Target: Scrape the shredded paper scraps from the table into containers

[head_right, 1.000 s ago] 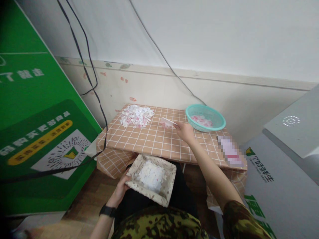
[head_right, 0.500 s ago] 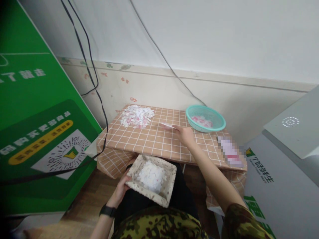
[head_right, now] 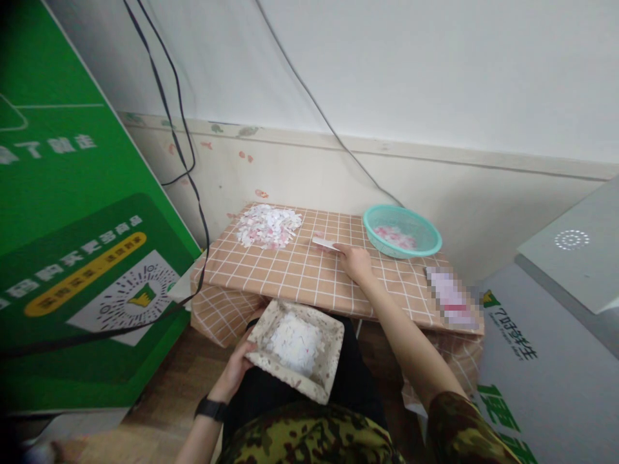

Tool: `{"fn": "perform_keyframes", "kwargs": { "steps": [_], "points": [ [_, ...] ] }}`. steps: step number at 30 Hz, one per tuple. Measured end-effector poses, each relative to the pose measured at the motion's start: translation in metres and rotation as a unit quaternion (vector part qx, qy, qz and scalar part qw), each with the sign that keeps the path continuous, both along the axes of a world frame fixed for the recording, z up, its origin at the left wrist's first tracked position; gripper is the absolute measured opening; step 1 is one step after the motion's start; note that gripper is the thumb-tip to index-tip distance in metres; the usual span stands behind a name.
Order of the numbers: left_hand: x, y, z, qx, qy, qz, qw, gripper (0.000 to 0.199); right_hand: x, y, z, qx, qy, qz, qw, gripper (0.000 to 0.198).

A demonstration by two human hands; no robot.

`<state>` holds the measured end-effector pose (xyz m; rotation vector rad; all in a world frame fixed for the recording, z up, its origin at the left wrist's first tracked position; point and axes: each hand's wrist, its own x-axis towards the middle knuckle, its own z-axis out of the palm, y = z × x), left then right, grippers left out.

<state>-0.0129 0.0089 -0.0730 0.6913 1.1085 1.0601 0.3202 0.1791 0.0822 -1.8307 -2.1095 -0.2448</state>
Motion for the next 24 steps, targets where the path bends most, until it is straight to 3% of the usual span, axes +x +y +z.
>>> {"fn": "perform_keyframes", "kwargs": {
  "steps": [7,17,24],
  "points": [
    [0.001,0.001,0.001,-0.01,0.007,0.004,1.0,0.06,0.01,-0.019,-0.007,-0.002,0.011,0.007,1.0,0.037],
    [0.001,0.001,0.007,-0.028,-0.008,0.008,1.0,0.061,-0.006,0.037,0.01,-0.038,0.058,-0.009,0.998,0.038],
    [0.0,0.0,0.001,-0.012,-0.004,-0.003,1.0,0.06,0.022,0.007,-0.004,-0.004,0.077,0.052,0.996,0.037]
  ]
}}
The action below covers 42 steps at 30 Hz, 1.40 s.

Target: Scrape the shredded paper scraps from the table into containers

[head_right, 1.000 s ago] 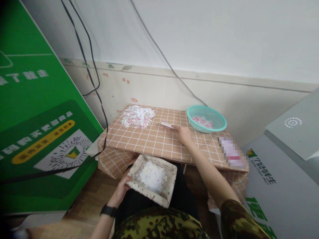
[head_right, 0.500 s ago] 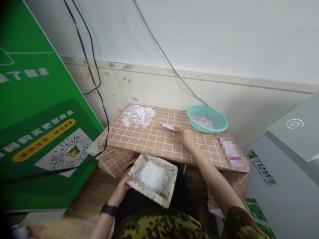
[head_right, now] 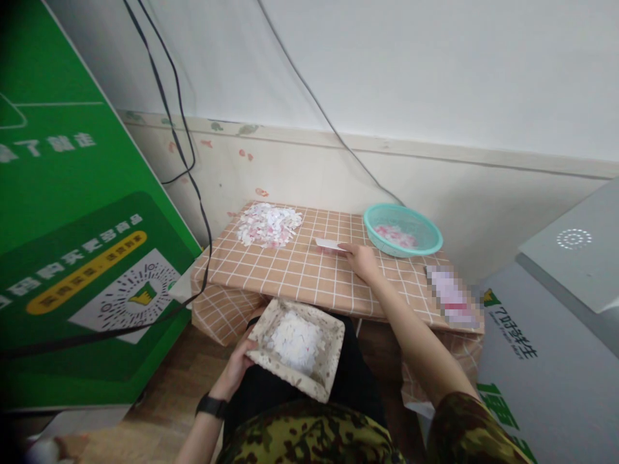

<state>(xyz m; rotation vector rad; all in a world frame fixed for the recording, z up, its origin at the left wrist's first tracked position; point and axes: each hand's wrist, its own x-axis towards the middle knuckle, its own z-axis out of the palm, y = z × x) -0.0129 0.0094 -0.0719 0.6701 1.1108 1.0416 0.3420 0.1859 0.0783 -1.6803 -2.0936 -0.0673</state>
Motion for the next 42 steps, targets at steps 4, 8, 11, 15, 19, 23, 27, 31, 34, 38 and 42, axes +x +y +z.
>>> {"fn": "perform_keyframes", "kwargs": {
  "steps": [4,8,11,15,19,23,27,31,34,38,42],
  "points": [
    [0.0,0.001,-0.002,0.001,0.003,-0.002,1.0,0.06,0.011,-0.005,0.002,-0.01,0.0,-0.025,1.0,0.037],
    [0.0,0.002,0.0,0.004,-0.011,-0.01,1.0,0.059,0.016,0.002,0.013,-0.001,0.016,-0.025,1.0,0.033],
    [0.0,0.002,0.0,-0.003,-0.015,-0.005,1.0,0.06,0.015,0.013,0.019,0.019,0.032,-0.047,0.998,0.032],
    [0.001,0.001,0.0,0.001,-0.017,-0.001,1.0,0.062,0.002,0.039,0.021,-0.001,0.031,-0.033,0.999,0.034],
    [0.001,0.001,0.003,0.001,-0.016,0.002,1.0,0.065,-0.012,0.064,0.019,-0.018,0.023,-0.014,0.999,0.033],
    [0.0,0.003,0.006,-0.006,-0.024,-0.003,1.0,0.064,-0.009,0.058,0.013,-0.029,0.014,0.014,0.999,0.032],
    [0.002,0.002,0.007,-0.005,-0.022,0.001,1.0,0.061,0.007,0.03,0.003,-0.021,0.014,0.042,0.999,0.033],
    [0.006,0.0,0.012,-0.01,-0.014,0.016,1.0,0.058,0.016,0.009,0.002,-0.005,0.039,0.043,0.998,0.034],
    [0.007,-0.002,0.016,-0.007,-0.009,0.014,1.0,0.057,0.014,0.003,0.014,0.024,0.086,0.026,0.996,0.032],
    [0.006,-0.001,0.017,-0.003,-0.005,0.009,1.0,0.058,-0.007,-0.002,0.032,-0.041,0.21,0.069,0.974,0.036],
    [0.004,0.0,0.011,0.001,-0.015,0.01,1.0,0.059,-0.034,-0.006,0.03,-0.219,0.383,0.107,0.891,0.041]
  ]
}}
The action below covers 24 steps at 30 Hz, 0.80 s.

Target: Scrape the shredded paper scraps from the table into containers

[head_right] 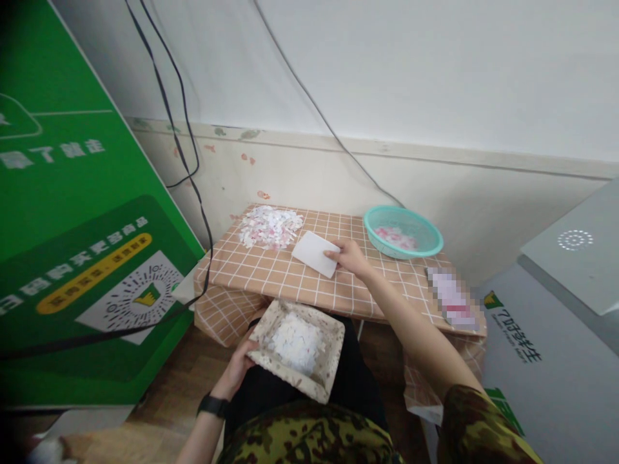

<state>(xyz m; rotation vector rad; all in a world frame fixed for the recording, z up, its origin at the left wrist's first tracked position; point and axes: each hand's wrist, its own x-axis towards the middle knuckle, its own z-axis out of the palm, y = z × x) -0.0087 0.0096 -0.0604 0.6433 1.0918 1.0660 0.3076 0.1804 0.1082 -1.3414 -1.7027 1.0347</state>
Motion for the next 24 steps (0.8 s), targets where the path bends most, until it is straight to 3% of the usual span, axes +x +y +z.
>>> {"fn": "perform_keyframes", "kwargs": {
  "steps": [3,7,15,20,24],
  "points": [
    [-0.001,0.001,-0.007,0.007,-0.005,-0.005,1.0,0.06,-0.006,0.004,-0.009,-0.058,0.031,-0.003,0.998,0.035],
    [-0.003,0.002,-0.014,0.019,-0.004,-0.013,1.0,0.059,0.012,0.019,-0.02,-0.092,0.093,-0.06,0.99,0.036],
    [-0.004,0.0,-0.007,0.004,0.0,-0.017,1.0,0.059,0.05,0.05,-0.028,-0.139,0.137,-0.118,0.974,0.025],
    [-0.003,0.001,-0.001,-0.009,0.006,-0.012,1.0,0.065,0.051,0.054,-0.03,-0.144,0.151,-0.136,0.968,0.021],
    [-0.001,0.001,0.001,0.001,0.014,-0.011,1.0,0.067,0.043,0.052,-0.022,-0.136,0.157,-0.122,0.97,0.029]
  ]
}}
